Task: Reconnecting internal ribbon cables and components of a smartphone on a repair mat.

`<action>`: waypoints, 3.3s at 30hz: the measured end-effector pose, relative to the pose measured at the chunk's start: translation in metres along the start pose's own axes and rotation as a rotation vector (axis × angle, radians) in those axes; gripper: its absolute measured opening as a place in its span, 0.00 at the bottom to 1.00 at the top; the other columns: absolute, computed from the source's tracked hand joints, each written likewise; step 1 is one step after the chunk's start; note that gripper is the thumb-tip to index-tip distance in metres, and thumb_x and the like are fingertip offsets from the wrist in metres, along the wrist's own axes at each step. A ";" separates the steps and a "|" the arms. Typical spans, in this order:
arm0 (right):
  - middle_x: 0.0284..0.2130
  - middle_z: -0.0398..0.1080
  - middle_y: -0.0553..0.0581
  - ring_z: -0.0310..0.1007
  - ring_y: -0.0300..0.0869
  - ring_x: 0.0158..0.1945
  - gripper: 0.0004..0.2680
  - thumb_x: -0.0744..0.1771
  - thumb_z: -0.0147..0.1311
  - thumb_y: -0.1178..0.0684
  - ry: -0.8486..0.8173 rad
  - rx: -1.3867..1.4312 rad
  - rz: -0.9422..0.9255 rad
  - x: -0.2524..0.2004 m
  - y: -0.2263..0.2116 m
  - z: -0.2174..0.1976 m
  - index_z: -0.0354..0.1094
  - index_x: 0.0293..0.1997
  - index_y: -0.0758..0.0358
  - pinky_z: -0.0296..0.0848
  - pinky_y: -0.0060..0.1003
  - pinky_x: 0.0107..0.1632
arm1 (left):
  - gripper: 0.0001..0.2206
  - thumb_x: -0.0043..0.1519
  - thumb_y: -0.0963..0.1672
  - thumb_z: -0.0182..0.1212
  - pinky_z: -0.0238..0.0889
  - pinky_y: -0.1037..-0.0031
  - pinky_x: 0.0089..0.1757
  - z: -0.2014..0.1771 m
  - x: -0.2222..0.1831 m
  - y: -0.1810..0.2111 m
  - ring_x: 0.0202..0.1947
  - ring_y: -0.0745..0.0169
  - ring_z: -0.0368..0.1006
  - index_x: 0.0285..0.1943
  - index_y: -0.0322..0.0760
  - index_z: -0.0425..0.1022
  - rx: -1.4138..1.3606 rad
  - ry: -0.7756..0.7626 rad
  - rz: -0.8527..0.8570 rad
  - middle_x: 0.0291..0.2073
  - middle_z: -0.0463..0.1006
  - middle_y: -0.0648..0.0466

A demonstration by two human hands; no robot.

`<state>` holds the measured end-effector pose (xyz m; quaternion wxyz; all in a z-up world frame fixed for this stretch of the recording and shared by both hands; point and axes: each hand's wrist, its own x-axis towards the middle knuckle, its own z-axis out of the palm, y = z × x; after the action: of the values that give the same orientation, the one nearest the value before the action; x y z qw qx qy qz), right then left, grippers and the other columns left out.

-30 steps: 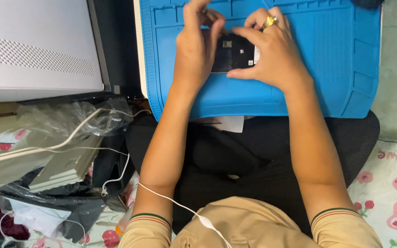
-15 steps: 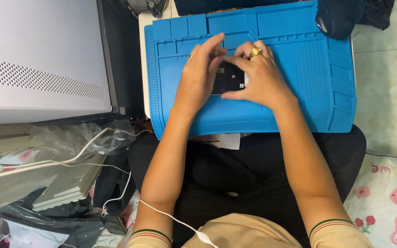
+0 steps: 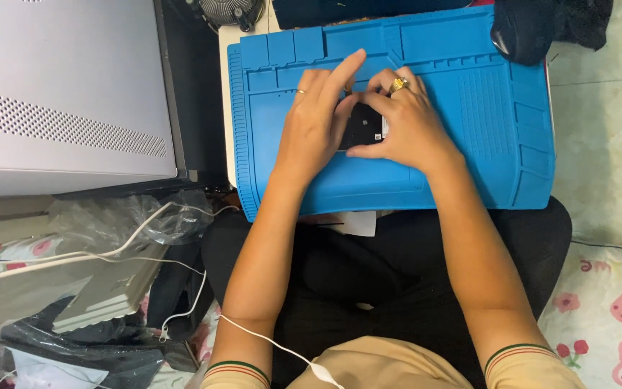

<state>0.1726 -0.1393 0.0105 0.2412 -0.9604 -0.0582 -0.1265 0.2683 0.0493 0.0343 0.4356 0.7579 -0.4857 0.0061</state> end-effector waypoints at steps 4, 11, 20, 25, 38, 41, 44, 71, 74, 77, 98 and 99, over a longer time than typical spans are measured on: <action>0.50 0.62 0.54 0.58 0.56 0.54 0.31 0.58 0.76 0.32 -0.015 -0.013 0.013 0.000 0.001 0.001 0.73 0.62 0.55 0.64 0.55 0.58 | 0.26 0.77 0.35 0.44 0.70 0.64 0.63 -0.006 -0.001 0.002 0.65 0.51 0.70 0.83 0.53 0.53 -0.140 -0.056 -0.004 0.65 0.77 0.52; 0.50 0.62 0.55 0.58 0.57 0.54 0.28 0.58 0.77 0.34 -0.012 0.001 0.009 0.000 0.000 0.000 0.73 0.57 0.56 0.63 0.55 0.59 | 0.27 0.77 0.36 0.51 0.67 0.63 0.62 -0.014 0.000 0.006 0.56 0.52 0.68 0.83 0.51 0.54 -0.072 -0.008 0.030 0.54 0.75 0.55; 0.50 0.62 0.55 0.58 0.56 0.54 0.29 0.58 0.77 0.34 -0.003 -0.007 -0.002 0.000 0.001 0.001 0.73 0.59 0.55 0.63 0.54 0.58 | 0.27 0.76 0.35 0.50 0.63 0.62 0.64 -0.014 0.000 0.001 0.56 0.52 0.71 0.83 0.50 0.55 -0.096 0.001 0.066 0.54 0.77 0.54; 0.49 0.62 0.56 0.59 0.56 0.53 0.29 0.58 0.77 0.34 0.001 -0.015 -0.009 0.001 -0.001 -0.001 0.73 0.60 0.56 0.64 0.53 0.56 | 0.26 0.78 0.38 0.56 0.71 0.62 0.52 -0.010 -0.002 0.003 0.52 0.53 0.65 0.83 0.55 0.55 0.058 0.039 -0.008 0.51 0.68 0.56; 0.50 0.63 0.58 0.59 0.57 0.54 0.30 0.59 0.77 0.34 -0.041 -0.016 -0.014 0.003 -0.003 -0.007 0.75 0.64 0.57 0.63 0.53 0.56 | 0.36 0.79 0.37 0.62 0.76 0.73 0.56 -0.003 -0.013 -0.019 0.56 0.64 0.79 0.87 0.58 0.42 -0.072 0.126 -0.084 0.54 0.78 0.58; 0.52 0.64 0.59 0.59 0.56 0.54 0.31 0.59 0.78 0.35 -0.042 -0.017 -0.021 0.001 -0.004 -0.006 0.75 0.66 0.58 0.64 0.53 0.57 | 0.30 0.77 0.37 0.63 0.81 0.74 0.56 -0.027 -0.013 -0.023 0.55 0.64 0.84 0.81 0.52 0.48 -0.118 0.219 -0.089 0.50 0.82 0.55; 0.52 0.63 0.60 0.59 0.56 0.54 0.31 0.59 0.79 0.36 -0.025 -0.009 -0.031 0.001 -0.002 -0.006 0.75 0.66 0.60 0.65 0.53 0.58 | 0.14 0.75 0.37 0.58 0.72 0.72 0.44 -0.063 -0.007 -0.023 0.44 0.61 0.78 0.65 0.43 0.61 -0.060 0.276 -0.098 0.43 0.78 0.53; 0.52 0.62 0.62 0.59 0.57 0.56 0.31 0.60 0.82 0.36 0.013 -0.031 -0.104 -0.002 0.003 -0.003 0.76 0.65 0.64 0.65 0.55 0.62 | 0.07 0.79 0.46 0.41 0.88 0.70 0.37 -0.069 -0.022 -0.071 0.35 0.54 0.87 0.59 0.41 0.55 -0.185 0.467 -0.148 0.43 0.74 0.46; 0.52 0.62 0.62 0.59 0.57 0.56 0.31 0.60 0.81 0.36 0.010 -0.035 -0.103 -0.002 0.003 -0.003 0.76 0.65 0.64 0.65 0.55 0.62 | 0.06 0.79 0.45 0.42 0.86 0.72 0.36 -0.070 -0.021 -0.065 0.33 0.55 0.87 0.58 0.41 0.56 -0.144 0.454 -0.149 0.41 0.73 0.47; 0.53 0.62 0.63 0.59 0.57 0.56 0.31 0.60 0.81 0.36 0.005 -0.040 -0.094 -0.002 0.003 -0.003 0.75 0.65 0.64 0.66 0.55 0.62 | 0.05 0.78 0.45 0.42 0.85 0.74 0.35 -0.072 -0.018 -0.057 0.31 0.60 0.85 0.56 0.41 0.57 -0.110 0.434 -0.178 0.40 0.71 0.50; 0.52 0.63 0.59 0.60 0.56 0.56 0.32 0.59 0.76 0.33 -0.064 -0.034 0.017 0.001 0.000 -0.004 0.73 0.66 0.57 0.64 0.54 0.60 | 0.03 0.77 0.43 0.41 0.78 0.77 0.34 -0.070 -0.012 -0.045 0.32 0.61 0.83 0.53 0.38 0.55 -0.092 0.307 -0.269 0.44 0.67 0.48; 0.53 0.63 0.59 0.60 0.56 0.57 0.32 0.59 0.76 0.32 -0.069 -0.032 0.020 0.001 0.000 -0.003 0.73 0.67 0.56 0.65 0.54 0.59 | 0.03 0.77 0.42 0.41 0.78 0.76 0.34 -0.070 -0.012 -0.045 0.31 0.61 0.83 0.53 0.37 0.55 -0.087 0.302 -0.274 0.45 0.67 0.48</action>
<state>0.1730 -0.1406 0.0138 0.2249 -0.9685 -0.0549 -0.0920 0.3241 0.1111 0.0428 0.5325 0.7878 -0.3070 0.0396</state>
